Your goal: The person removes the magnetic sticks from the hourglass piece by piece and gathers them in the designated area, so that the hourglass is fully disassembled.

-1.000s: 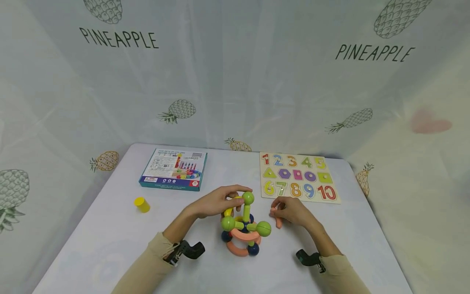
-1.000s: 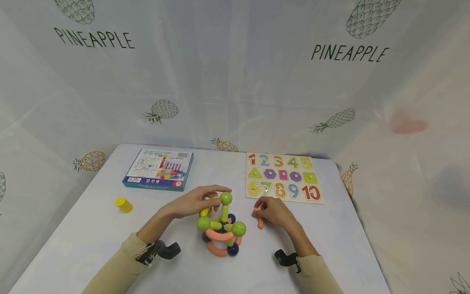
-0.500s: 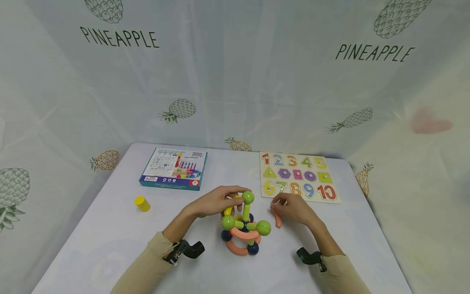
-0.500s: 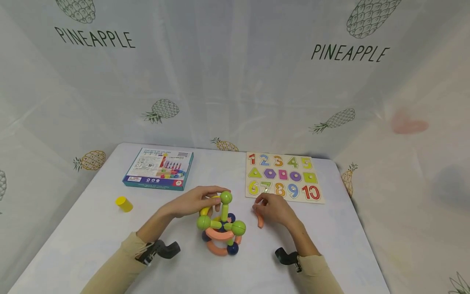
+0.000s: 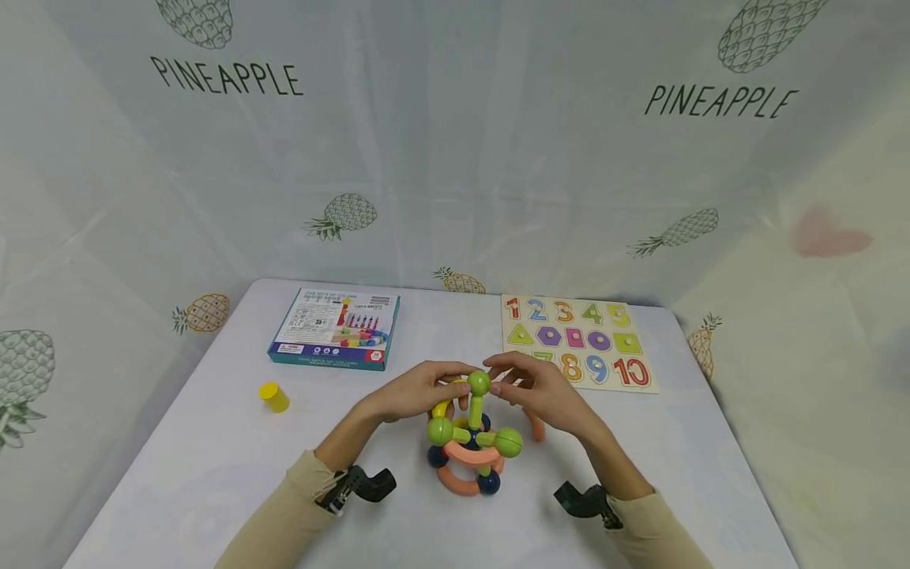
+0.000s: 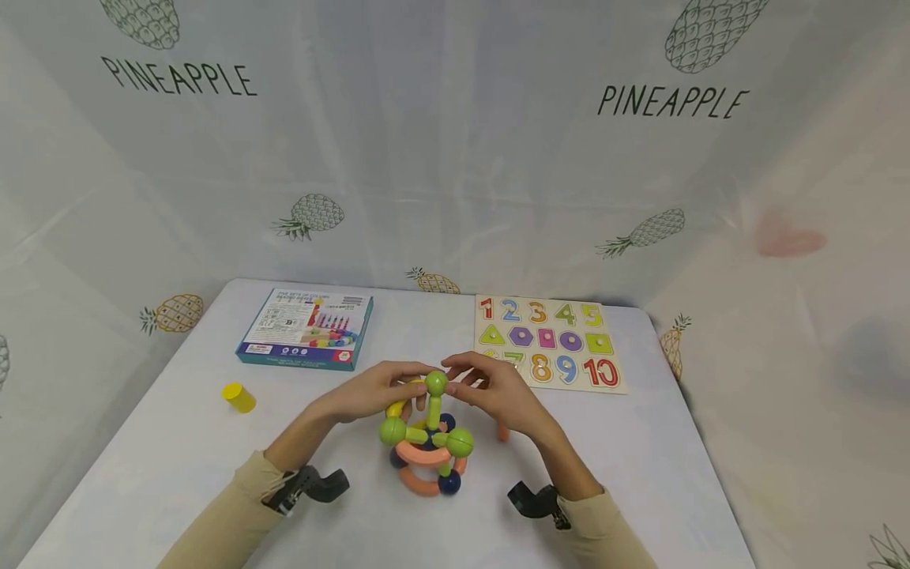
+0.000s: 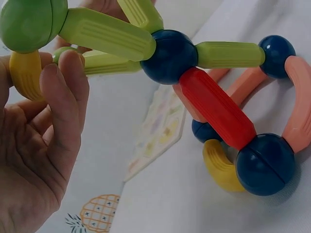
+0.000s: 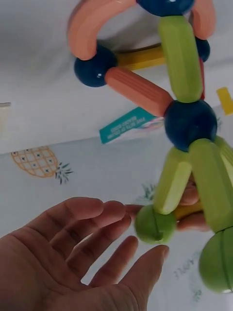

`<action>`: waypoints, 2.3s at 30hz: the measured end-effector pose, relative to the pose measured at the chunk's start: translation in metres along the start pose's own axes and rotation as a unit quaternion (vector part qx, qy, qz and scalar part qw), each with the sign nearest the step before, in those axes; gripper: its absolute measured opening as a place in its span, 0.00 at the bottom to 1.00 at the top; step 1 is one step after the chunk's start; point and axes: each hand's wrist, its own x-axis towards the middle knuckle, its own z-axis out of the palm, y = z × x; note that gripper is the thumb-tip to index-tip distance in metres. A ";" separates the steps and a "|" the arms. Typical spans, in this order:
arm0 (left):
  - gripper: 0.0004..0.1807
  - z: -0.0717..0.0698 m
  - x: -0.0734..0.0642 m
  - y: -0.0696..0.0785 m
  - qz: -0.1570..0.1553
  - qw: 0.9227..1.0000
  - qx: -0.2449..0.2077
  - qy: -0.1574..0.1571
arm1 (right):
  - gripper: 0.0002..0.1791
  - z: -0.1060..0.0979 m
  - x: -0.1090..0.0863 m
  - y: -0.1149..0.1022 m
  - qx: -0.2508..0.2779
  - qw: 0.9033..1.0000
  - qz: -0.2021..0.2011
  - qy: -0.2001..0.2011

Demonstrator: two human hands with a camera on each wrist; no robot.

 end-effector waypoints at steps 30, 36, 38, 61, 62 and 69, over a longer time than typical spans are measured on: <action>0.16 0.001 -0.003 0.004 -0.013 1.000 -0.008 0.016 | 0.23 0.020 0.005 -0.007 0.001 0.997 -0.071 0.008; 0.16 -0.001 -0.004 0.004 -0.011 1.000 -0.002 0.013 | 0.23 0.020 0.006 -0.005 0.006 0.997 -0.076 0.009; 0.15 -0.001 -0.004 0.004 -0.012 1.000 0.000 0.012 | 0.23 0.020 0.006 -0.006 0.010 0.998 -0.067 0.007; 0.16 0.000 -0.005 0.000 -0.018 1.000 0.002 0.018 | 0.21 0.028 0.041 0.048 -0.126 0.991 0.047 -0.028; 0.15 -0.001 -0.005 0.000 -0.015 1.000 0.002 0.018 | 0.21 0.032 0.045 0.050 -0.134 0.989 0.049 -0.043; 0.15 -0.001 -0.005 0.000 -0.015 1.000 0.003 0.019 | 0.19 0.047 0.068 0.058 -0.153 0.981 0.059 -0.101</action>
